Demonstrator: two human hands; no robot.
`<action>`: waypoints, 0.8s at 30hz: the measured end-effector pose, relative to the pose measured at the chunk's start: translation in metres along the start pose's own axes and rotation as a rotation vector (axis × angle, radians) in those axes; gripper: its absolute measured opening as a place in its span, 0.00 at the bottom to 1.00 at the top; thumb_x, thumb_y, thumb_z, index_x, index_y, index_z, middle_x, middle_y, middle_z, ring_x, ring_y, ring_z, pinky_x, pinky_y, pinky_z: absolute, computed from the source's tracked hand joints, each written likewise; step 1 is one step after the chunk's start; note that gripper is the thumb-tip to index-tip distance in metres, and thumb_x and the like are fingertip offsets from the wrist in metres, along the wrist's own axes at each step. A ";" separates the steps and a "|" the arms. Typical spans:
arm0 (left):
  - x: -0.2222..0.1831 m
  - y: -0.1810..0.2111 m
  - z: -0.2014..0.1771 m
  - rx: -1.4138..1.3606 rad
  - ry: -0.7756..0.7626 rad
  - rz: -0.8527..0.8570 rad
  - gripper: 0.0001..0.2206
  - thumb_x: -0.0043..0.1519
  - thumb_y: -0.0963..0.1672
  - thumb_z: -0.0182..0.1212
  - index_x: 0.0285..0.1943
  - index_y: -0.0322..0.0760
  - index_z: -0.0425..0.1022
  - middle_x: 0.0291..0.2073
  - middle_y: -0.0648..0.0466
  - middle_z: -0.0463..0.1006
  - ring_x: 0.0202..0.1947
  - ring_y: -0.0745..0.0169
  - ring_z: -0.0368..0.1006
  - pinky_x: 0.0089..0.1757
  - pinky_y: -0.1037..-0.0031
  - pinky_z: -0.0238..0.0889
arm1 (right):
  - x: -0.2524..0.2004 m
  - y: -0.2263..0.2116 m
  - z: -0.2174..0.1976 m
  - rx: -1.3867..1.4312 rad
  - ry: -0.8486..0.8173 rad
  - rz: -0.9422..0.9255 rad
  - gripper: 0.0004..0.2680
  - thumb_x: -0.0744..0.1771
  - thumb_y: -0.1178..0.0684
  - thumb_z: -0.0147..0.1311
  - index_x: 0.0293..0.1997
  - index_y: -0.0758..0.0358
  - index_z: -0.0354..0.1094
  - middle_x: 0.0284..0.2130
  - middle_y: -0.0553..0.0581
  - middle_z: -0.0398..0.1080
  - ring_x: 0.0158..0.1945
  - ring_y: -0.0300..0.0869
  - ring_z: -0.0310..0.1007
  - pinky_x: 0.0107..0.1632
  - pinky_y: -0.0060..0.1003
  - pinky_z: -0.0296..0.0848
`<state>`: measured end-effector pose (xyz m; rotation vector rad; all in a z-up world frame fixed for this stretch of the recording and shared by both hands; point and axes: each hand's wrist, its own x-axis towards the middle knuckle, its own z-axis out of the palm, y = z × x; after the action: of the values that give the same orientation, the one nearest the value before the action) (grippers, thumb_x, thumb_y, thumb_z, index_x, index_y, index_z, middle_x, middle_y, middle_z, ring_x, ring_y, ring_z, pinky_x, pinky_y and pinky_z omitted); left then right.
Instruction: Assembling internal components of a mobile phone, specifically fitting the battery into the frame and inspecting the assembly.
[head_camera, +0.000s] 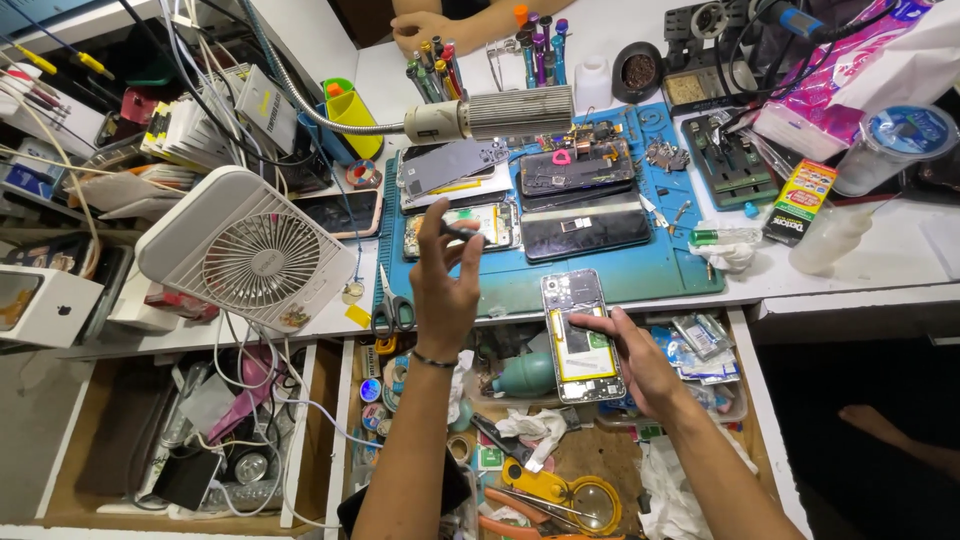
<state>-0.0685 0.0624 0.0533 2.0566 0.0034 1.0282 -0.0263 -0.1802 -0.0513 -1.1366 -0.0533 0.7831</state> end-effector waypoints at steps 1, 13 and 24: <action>-0.006 -0.003 -0.006 0.002 0.001 0.000 0.27 0.69 0.39 0.59 0.76 0.42 0.53 0.46 0.40 0.80 0.47 0.39 0.80 0.48 0.55 0.78 | 0.001 0.002 -0.001 0.000 -0.002 0.000 0.24 0.72 0.41 0.33 0.63 0.71 0.69 0.46 0.76 0.75 0.43 0.58 0.80 0.40 0.53 0.81; -0.064 -0.042 -0.004 0.114 -0.052 -0.170 0.24 0.67 0.40 0.58 0.72 0.40 0.57 0.46 0.41 0.81 0.46 0.42 0.81 0.45 0.60 0.79 | 0.003 0.006 0.000 -0.019 0.054 -0.031 0.23 0.71 0.40 0.35 0.61 0.72 0.71 0.44 0.75 0.76 0.41 0.56 0.80 0.40 0.51 0.80; -0.072 -0.061 0.020 0.101 -0.037 -0.165 0.21 0.68 0.41 0.58 0.69 0.38 0.58 0.47 0.43 0.82 0.47 0.48 0.81 0.45 0.67 0.80 | 0.002 0.004 0.001 -0.033 0.010 -0.036 0.24 0.71 0.40 0.34 0.61 0.73 0.71 0.45 0.74 0.76 0.41 0.55 0.81 0.38 0.49 0.81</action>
<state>-0.0828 0.0661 -0.0420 2.1262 0.2067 0.9039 -0.0274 -0.1779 -0.0549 -1.1680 -0.0784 0.7464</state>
